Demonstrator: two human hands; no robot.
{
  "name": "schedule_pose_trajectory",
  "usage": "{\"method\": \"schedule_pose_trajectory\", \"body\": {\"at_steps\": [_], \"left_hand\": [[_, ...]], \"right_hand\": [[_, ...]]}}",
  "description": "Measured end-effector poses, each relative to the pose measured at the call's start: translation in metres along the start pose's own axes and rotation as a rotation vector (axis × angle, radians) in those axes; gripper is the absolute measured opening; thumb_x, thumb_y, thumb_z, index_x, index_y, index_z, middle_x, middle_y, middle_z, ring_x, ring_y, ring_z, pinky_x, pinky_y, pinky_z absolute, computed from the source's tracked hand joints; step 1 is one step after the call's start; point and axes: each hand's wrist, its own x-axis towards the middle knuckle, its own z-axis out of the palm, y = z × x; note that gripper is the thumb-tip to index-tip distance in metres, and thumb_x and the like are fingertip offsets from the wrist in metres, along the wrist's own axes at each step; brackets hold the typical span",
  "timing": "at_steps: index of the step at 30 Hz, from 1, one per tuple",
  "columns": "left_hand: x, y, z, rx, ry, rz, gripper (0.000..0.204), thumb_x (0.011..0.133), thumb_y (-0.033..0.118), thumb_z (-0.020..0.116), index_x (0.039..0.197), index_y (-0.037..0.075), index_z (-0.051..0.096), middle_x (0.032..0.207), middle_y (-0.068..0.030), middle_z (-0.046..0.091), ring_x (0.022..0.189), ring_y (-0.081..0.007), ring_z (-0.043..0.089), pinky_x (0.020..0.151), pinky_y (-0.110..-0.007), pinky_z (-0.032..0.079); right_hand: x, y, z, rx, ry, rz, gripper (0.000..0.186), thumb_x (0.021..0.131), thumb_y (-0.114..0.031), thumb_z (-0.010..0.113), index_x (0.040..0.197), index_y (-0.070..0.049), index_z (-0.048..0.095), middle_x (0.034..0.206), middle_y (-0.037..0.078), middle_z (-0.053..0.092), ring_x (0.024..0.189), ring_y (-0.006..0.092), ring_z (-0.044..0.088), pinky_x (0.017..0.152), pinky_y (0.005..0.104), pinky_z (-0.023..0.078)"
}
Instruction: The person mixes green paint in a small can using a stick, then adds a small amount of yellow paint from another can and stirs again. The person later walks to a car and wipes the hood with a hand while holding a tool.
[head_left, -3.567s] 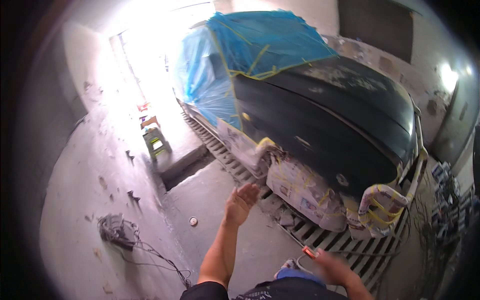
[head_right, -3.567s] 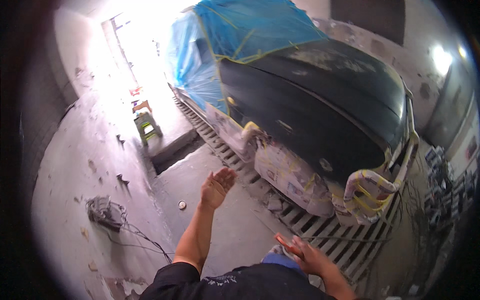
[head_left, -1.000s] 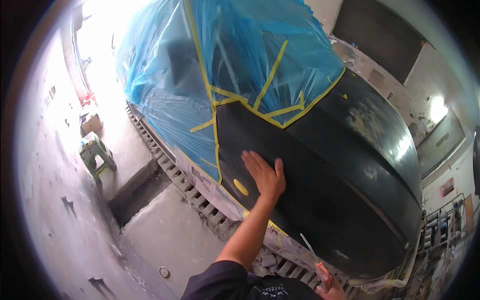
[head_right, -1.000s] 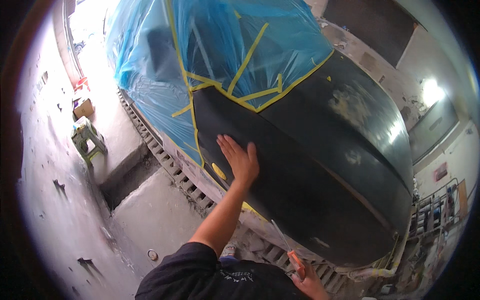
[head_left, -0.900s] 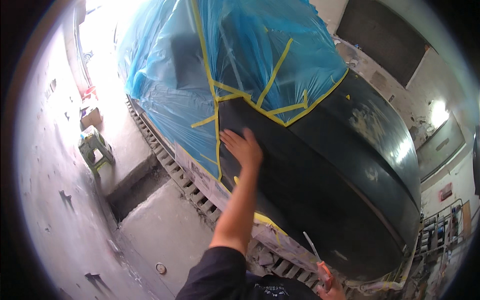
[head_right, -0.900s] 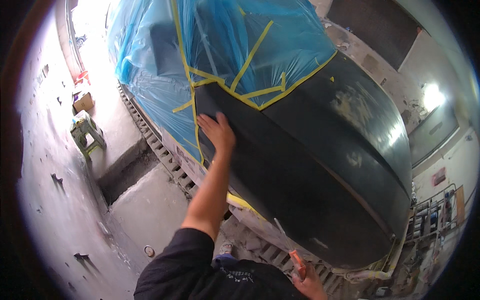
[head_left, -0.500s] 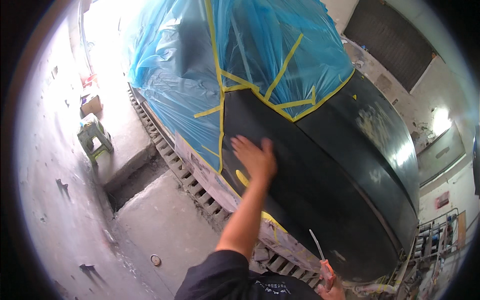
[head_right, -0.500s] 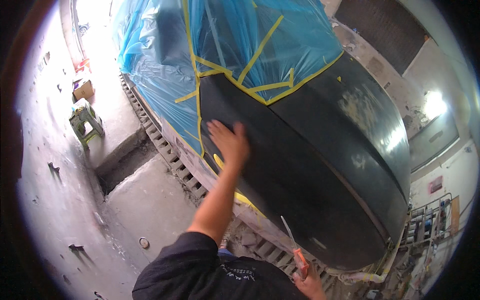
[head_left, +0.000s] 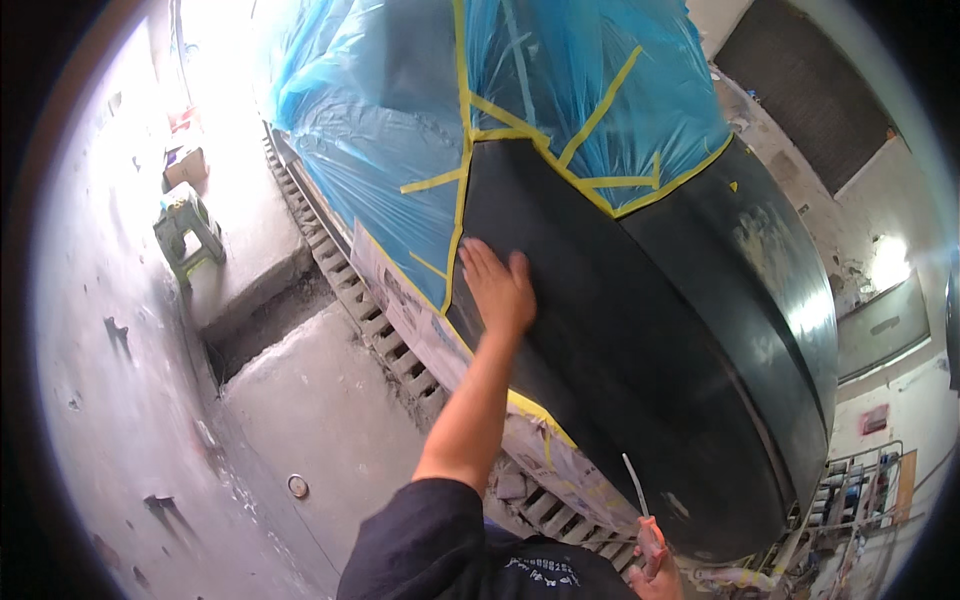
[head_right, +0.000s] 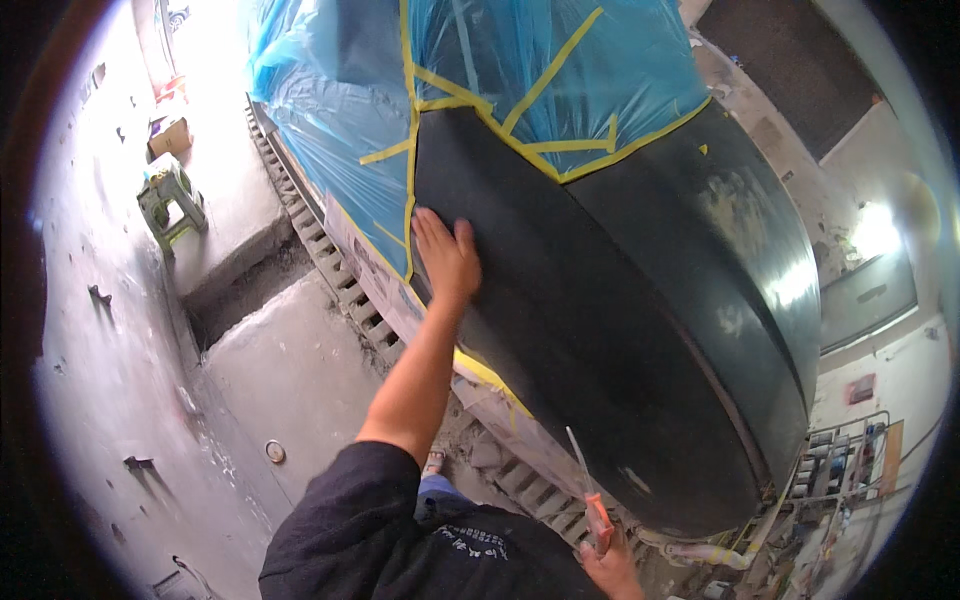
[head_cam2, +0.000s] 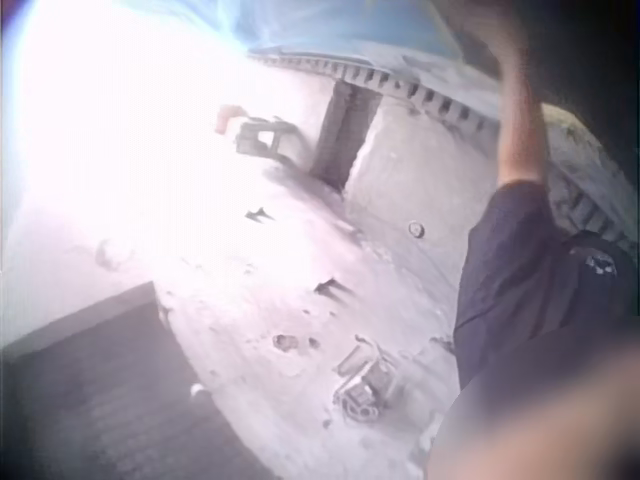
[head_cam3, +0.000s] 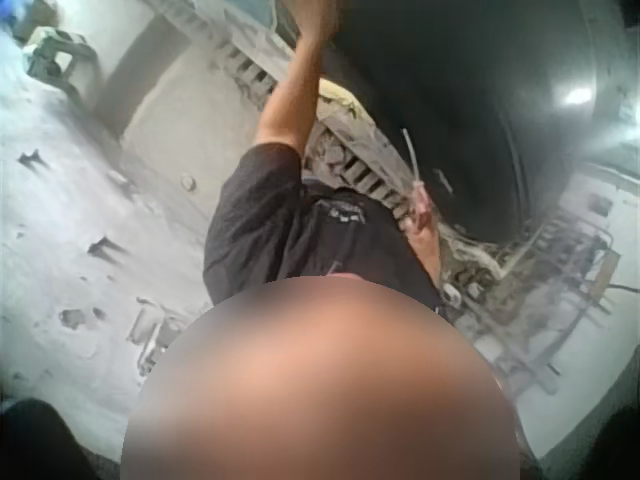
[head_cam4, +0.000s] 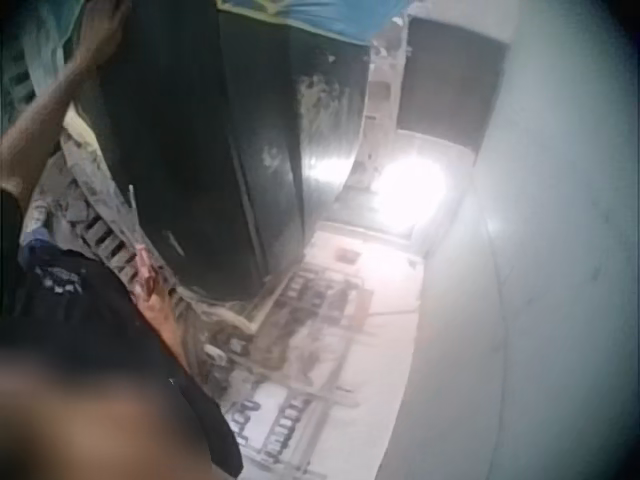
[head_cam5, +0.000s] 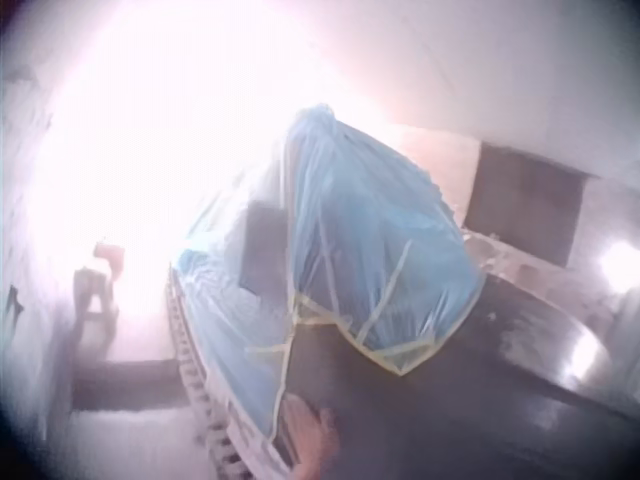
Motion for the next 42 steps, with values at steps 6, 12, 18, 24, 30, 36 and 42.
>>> {"method": "schedule_pose_trajectory", "body": {"at_steps": [6, 12, 18, 24, 30, 36, 42], "left_hand": [[0.020, -0.062, 0.011, -0.453, -0.104, -0.547, 0.079, 0.104, 0.048, 0.031, 0.148, -0.015, 0.015, 0.157, -0.0321, 0.014, 0.150, -0.0383, 0.010, 0.122, -0.041, 0.007], [-0.027, -0.132, 0.036, -0.610, -0.097, -0.291, 0.064, 0.107, 0.039, 0.024, 0.154, -0.005, 0.014, 0.162, -0.0219, 0.009, 0.151, -0.0322, 0.004, 0.122, -0.038, 0.005], [-0.142, -0.139, 0.066, -0.723, -0.074, -0.392, 0.058, 0.107, 0.027, 0.018, 0.155, -0.002, 0.005, 0.164, -0.0168, -0.002, 0.152, -0.0294, -0.003, 0.122, -0.039, -0.002], [-0.179, -0.131, 0.076, -0.717, -0.076, -0.609, 0.061, 0.108, 0.034, 0.020, 0.155, -0.003, 0.006, 0.164, -0.0170, -0.002, 0.152, -0.0294, -0.004, 0.122, -0.038, -0.003], [-0.102, -0.207, 0.094, -0.668, -0.002, -0.631, 0.069, 0.106, 0.043, 0.025, 0.153, -0.006, 0.014, 0.163, -0.0200, 0.010, 0.152, -0.0284, 0.007, 0.122, -0.036, 0.005], [-0.181, -0.154, 0.078, -0.717, -0.061, -0.731, 0.063, 0.106, 0.035, 0.027, 0.153, -0.006, 0.013, 0.163, -0.0207, 0.006, 0.151, -0.0322, 0.006, 0.122, -0.040, 0.004], [-0.124, -0.232, 0.105, -0.711, 0.017, -0.662, 0.068, 0.106, 0.040, 0.028, 0.153, -0.007, 0.012, 0.163, -0.0210, 0.006, 0.151, -0.0305, 0.005, 0.122, -0.036, 0.003]], "right_hand": [[-0.013, 0.009, 0.014, -0.100, 0.042, 0.012, 0.066, 0.087, 0.001, 0.056, 0.148, -0.005, 0.031, 0.152, 0.019, 0.035, 0.137, 0.0374, 0.039, 0.107, 0.0432, 0.038], [-0.010, -0.001, 0.018, -0.200, 0.030, -0.047, 0.062, 0.089, -0.001, 0.056, 0.146, -0.005, 0.033, 0.149, 0.020, 0.037, 0.132, 0.0389, 0.043, 0.105, 0.0450, 0.039], [0.001, -0.010, 0.022, -0.218, -0.068, 0.032, 0.060, 0.093, -0.008, 0.055, 0.148, -0.004, 0.031, 0.150, 0.019, 0.036, 0.135, 0.0371, 0.041, 0.106, 0.0431, 0.039], [0.008, -0.002, 0.032, -0.118, -0.092, 0.073, 0.060, 0.093, -0.008, 0.055, 0.148, -0.004, 0.031, 0.150, 0.019, 0.036, 0.135, 0.0365, 0.041, 0.106, 0.0427, 0.038], [0.012, 0.008, 0.043, -0.082, -0.115, 0.140, 0.060, 0.094, -0.009, 0.055, 0.148, -0.004, 0.031, 0.150, 0.019, 0.037, 0.135, 0.0359, 0.041, 0.106, 0.0424, 0.038], [0.018, 0.012, 0.045, -0.061, -0.129, 0.169, 0.060, 0.094, -0.009, 0.055, 0.149, -0.004, 0.031, 0.150, 0.019, 0.037, 0.136, 0.0353, 0.041, 0.107, 0.0420, 0.038], [0.009, 0.015, 0.044, -0.057, -0.140, 0.207, 0.060, 0.094, -0.010, 0.055, 0.149, -0.004, 0.031, 0.150, 0.019, 0.037, 0.136, 0.0347, 0.041, 0.107, 0.0416, 0.038]]}}
